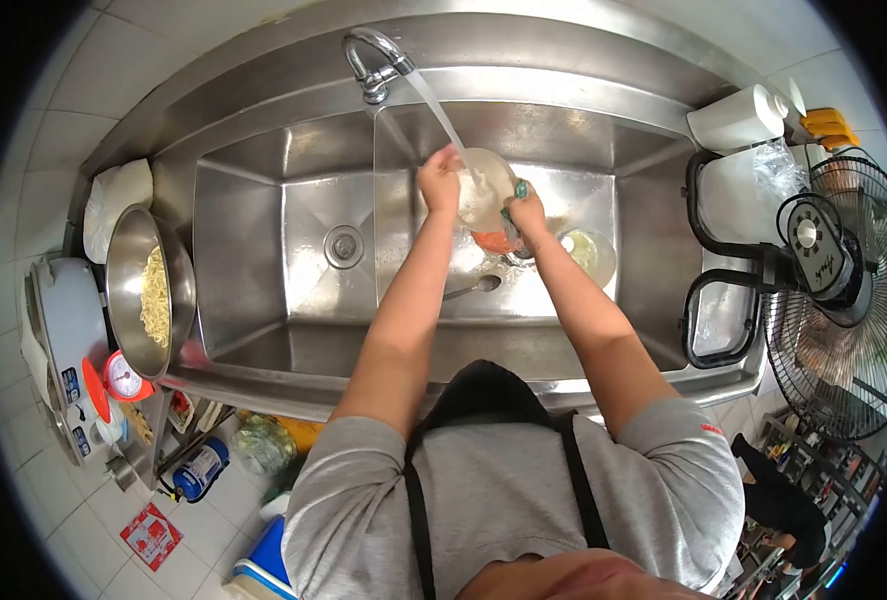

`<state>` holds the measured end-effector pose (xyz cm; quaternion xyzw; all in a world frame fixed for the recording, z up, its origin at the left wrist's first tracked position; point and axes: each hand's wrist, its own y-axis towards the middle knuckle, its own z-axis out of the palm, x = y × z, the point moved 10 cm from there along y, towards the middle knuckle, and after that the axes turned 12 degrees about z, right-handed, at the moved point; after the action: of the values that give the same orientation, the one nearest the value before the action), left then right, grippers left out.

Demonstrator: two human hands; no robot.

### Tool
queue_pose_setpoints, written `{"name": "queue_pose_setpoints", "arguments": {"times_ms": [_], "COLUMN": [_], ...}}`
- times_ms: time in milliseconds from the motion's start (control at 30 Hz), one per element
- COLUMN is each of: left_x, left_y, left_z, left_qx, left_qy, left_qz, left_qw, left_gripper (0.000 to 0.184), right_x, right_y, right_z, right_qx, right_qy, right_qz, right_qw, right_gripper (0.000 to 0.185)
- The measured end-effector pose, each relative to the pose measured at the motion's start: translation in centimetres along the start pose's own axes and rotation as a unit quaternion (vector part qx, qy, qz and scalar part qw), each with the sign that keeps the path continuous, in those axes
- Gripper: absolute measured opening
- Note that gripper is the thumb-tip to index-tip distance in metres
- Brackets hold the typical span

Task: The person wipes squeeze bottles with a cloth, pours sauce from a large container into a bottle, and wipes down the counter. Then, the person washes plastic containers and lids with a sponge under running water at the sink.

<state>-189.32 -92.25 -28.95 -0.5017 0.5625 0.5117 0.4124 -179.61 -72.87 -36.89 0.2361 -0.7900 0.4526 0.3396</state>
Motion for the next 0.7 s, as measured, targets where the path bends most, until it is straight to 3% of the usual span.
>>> {"name": "queue_pose_setpoints", "arguments": {"times_ms": [67,100,133,200,233,300,333,400,433,500,533,600,700], "left_x": [1.1,2.0,3.8,10.5,10.7,13.1,13.5,13.8,13.9,13.3,13.0,12.3,10.2], "left_y": [-0.9,-1.9,-3.0,-6.5,-7.4,-10.1,-11.2,-12.1,-12.0,-11.2,-10.7,-10.0,-8.1], "left_z": [-2.7,-3.7,-3.5,-4.2,-3.8,-0.4,1.1,3.2,3.9,5.0,5.5,5.6,5.0], "left_qx": [-0.121,-0.15,-0.146,-0.271,-0.27,-0.17,-0.128,-0.08,-0.06,-0.031,-0.02,0.006,0.027], "left_qy": [-0.078,-0.057,-0.055,-0.122,-0.12,-0.135,-0.153,-0.194,-0.21,-0.239,-0.25,-0.265,-0.276], "left_qz": [0.027,0.006,0.004,-0.13,-0.127,-0.297,-0.339,-0.377,-0.388,-0.395,-0.393,-0.382,-0.342], "left_qw": [0.989,0.987,0.988,0.946,0.947,0.93,0.919,0.902,0.895,0.887,0.885,0.885,0.898], "left_gripper": [0.019,0.018,0.018,0.019,0.019,0.019,0.019,0.019,0.019,0.019,0.02,0.02,0.02], "right_x": [5.6,10.3,12.2,16.9,18.4,18.9,18.8,18.5,18.3,19.0,18.9,19.2,19.7], "right_y": [-1.3,-3.8,-5.1,-7.8,-8.9,-10.8,-11.7,-13.5,-14.1,-15.8,-16.5,-18.0,-19.0], "right_z": [-1.6,-2.0,-1.9,1.2,1.6,5.2,6.1,7.9,8.3,8.6,8.6,9.1,9.0], "right_qx": [-0.051,-0.12,-0.121,-0.112,-0.112,-0.021,-0.025,-0.123,-0.125,-0.184,-0.183,-0.181,-0.198], "right_qy": [-0.062,-0.157,-0.156,-0.361,-0.358,-0.501,-0.501,-0.612,-0.613,-0.677,-0.679,-0.73,-0.734], "right_qz": [-0.103,-0.21,-0.206,-0.28,-0.28,-0.284,-0.282,-0.313,-0.312,-0.331,-0.331,-0.36,-0.366], "right_qw": [0.991,0.958,0.958,0.882,0.883,0.817,0.818,0.716,0.715,0.631,0.63,0.553,0.537], "right_gripper": [0.04,0.041,0.041,0.037,0.037,0.027,0.027,0.026,0.026,0.029,0.029,0.031,0.031]}}
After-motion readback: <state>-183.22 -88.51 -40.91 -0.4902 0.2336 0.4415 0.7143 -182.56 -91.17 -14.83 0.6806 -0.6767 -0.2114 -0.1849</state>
